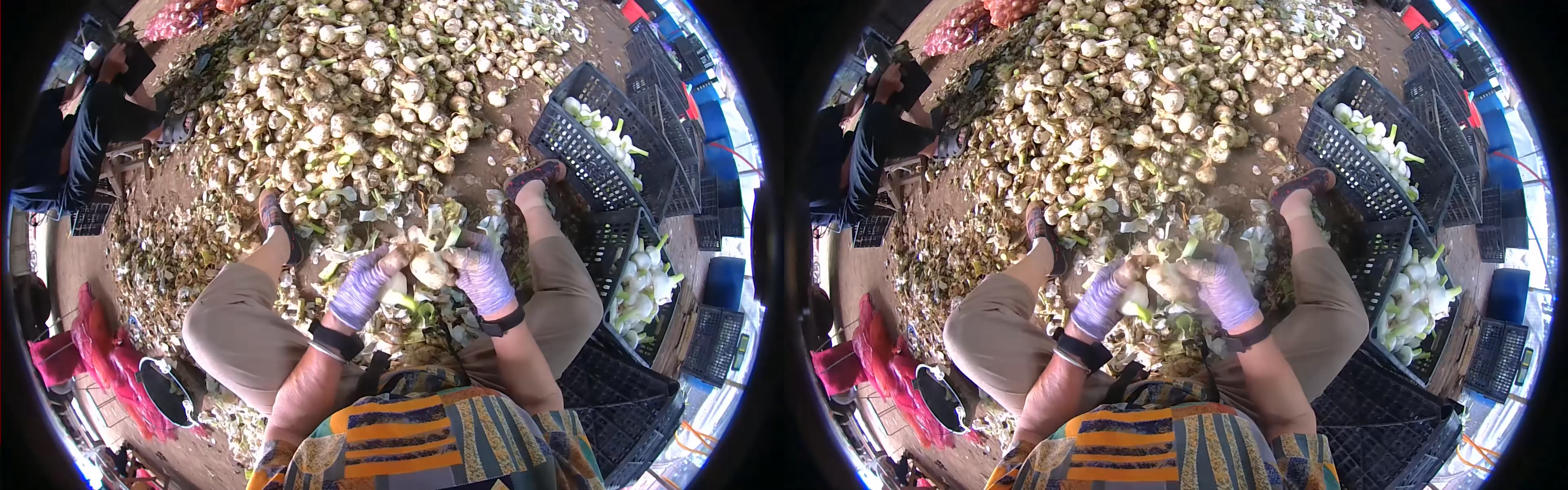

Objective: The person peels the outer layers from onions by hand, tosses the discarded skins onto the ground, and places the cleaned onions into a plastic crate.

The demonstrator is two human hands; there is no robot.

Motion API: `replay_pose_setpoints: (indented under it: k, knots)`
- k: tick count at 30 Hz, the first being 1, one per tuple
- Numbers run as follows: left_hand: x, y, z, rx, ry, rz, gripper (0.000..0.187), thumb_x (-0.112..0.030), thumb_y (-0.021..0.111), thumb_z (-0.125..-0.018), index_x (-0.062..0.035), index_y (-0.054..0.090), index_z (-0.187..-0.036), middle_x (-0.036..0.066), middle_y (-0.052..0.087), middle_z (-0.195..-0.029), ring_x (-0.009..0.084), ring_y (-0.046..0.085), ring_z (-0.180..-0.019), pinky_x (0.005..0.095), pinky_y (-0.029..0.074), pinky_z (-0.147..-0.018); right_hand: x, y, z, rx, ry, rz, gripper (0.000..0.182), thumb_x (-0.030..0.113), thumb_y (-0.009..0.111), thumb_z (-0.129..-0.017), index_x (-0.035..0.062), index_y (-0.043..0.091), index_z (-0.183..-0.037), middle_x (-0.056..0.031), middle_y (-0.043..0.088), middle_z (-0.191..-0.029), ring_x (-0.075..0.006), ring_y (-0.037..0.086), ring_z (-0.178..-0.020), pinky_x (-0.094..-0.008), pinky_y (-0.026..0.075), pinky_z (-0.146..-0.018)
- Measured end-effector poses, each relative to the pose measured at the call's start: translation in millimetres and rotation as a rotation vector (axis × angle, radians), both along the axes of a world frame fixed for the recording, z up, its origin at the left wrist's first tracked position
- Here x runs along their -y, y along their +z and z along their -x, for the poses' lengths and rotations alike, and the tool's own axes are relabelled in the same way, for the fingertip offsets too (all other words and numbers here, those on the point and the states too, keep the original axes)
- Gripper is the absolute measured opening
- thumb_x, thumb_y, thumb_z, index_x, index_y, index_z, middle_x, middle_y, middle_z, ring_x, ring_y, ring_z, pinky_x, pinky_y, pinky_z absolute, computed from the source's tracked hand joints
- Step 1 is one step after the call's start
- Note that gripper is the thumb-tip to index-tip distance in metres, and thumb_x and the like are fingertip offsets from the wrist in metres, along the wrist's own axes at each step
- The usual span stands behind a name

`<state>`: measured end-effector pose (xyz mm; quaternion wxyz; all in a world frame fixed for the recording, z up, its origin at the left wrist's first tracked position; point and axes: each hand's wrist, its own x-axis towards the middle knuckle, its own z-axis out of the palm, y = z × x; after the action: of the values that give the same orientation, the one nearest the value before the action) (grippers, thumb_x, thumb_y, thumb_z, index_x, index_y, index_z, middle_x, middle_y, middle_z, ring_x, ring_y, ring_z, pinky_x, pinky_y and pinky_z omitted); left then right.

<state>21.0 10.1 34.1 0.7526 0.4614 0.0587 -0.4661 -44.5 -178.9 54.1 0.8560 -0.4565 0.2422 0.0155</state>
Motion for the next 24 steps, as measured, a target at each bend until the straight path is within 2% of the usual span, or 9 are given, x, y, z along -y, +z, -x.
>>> replay_pose_setpoints:
  k: [3,7,10,13,15,17,19,21,24]
  knots:
    - [-4,0,-8,0.165,-0.113,-0.012,0.03,-0.023,0.069,-0.08,0.002,0.065,-0.097,0.003,0.065,-0.09,0.0093,0.058,-0.073,0.0227,0.047,-0.066,4,-5,2,0.012,0.224,-0.041,0.024,0.014,0.064,-0.077,-0.0004,0.063,-0.096,-0.0058,0.065,-0.077,-0.0108,0.058,-0.06,-0.0209,0.044,-0.051]
    - [15,43,-3,0.739,-0.1,-0.243,0.007,-0.004,0.068,-0.076,-0.0041,0.068,-0.084,0.006,0.063,-0.07,0.0158,0.058,-0.061,0.0285,0.046,-0.054,13,-67,2,-0.167,-0.12,-0.199,0.021,0.01,0.058,-0.081,-0.0054,0.06,-0.094,-0.0099,0.064,-0.085,-0.018,0.062,-0.068,-0.0282,0.051,-0.057]
    - [26,19,22,1.132,-0.335,-0.273,0.012,-0.012,0.065,-0.074,-0.001,0.062,-0.078,0.017,0.059,-0.078,0.0307,0.059,-0.063,0.0375,0.049,-0.058,1,-19,-9,-0.258,-0.144,0.08,0.017,0.012,0.056,-0.083,-0.0015,0.061,-0.092,-0.0064,0.063,-0.082,-0.014,0.06,-0.07,-0.026,0.05,-0.057]
    - [12,-36,31,1.55,-0.602,-0.744,0.013,-0.02,0.058,-0.077,-0.0078,0.061,-0.079,0.011,0.06,-0.073,0.0222,0.061,-0.062,0.0357,0.048,-0.052,10,-30,-9,-0.282,-0.312,-0.107,0.016,0.015,0.062,-0.081,0.0028,0.063,-0.091,-0.0044,0.061,-0.078,-0.0116,0.055,-0.061,-0.0221,0.045,-0.05]
    - [16,-19,5,1.22,-0.898,-1.22,0.013,-0.02,0.056,-0.077,-0.0097,0.061,-0.083,0.009,0.06,-0.072,0.0198,0.06,-0.061,0.0342,0.047,-0.05,13,-46,-6,-0.268,-0.398,-0.213,0.019,0.018,0.06,-0.082,0.0027,0.062,-0.092,-0.0052,0.061,-0.077,-0.012,0.052,-0.056,-0.0219,0.04,-0.043]
    - [-1,-37,-15,1.564,-0.711,-1.403,0.015,-0.021,0.056,-0.079,-0.0081,0.063,-0.083,0.008,0.059,-0.068,0.0206,0.06,-0.06,0.0342,0.048,-0.05,20,-54,1,-0.304,-0.53,-0.437,0.018,0.018,0.057,-0.084,0.0029,0.061,-0.093,-0.0078,0.061,-0.077,-0.013,0.051,-0.055,-0.0222,0.033,-0.039]
    - [-9,-27,-28,1.297,-0.245,-1.336,0.016,-0.02,0.055,-0.081,-0.0061,0.063,-0.083,0.006,0.059,-0.067,0.0196,0.06,-0.06,0.0333,0.049,-0.054,26,-39,5,-0.261,-0.428,-0.5,0.018,0.018,0.055,-0.085,0.003,0.061,-0.094,-0.0099,0.062,-0.079,-0.0145,0.05,-0.053,-0.0232,0.029,-0.037]
    - [-8,-14,-33,1.324,-0.327,-1.329,0.017,-0.018,0.059,-0.082,-0.0037,0.064,-0.088,0.004,0.063,-0.075,0.0148,0.06,-0.062,0.0287,0.05,-0.058,25,-27,7,-0.238,-0.418,-0.49,0.022,0.019,0.054,-0.085,0.0019,0.06,-0.097,-0.0119,0.063,-0.082,-0.0161,0.049,-0.052,-0.0242,0.03,-0.038]
    - [13,7,-16,0.367,0.062,-0.319,0.028,-0.011,0.066,-0.082,-0.0018,0.061,-0.107,0.006,0.065,-0.096,0.0107,0.06,-0.08,0.0229,0.048,-0.071,29,-27,13,-0.085,-0.312,-0.591,0.024,0.021,0.054,-0.084,0.0018,0.059,-0.099,-0.0151,0.064,-0.091,-0.0241,0.06,-0.07,-0.0335,0.048,-0.053]
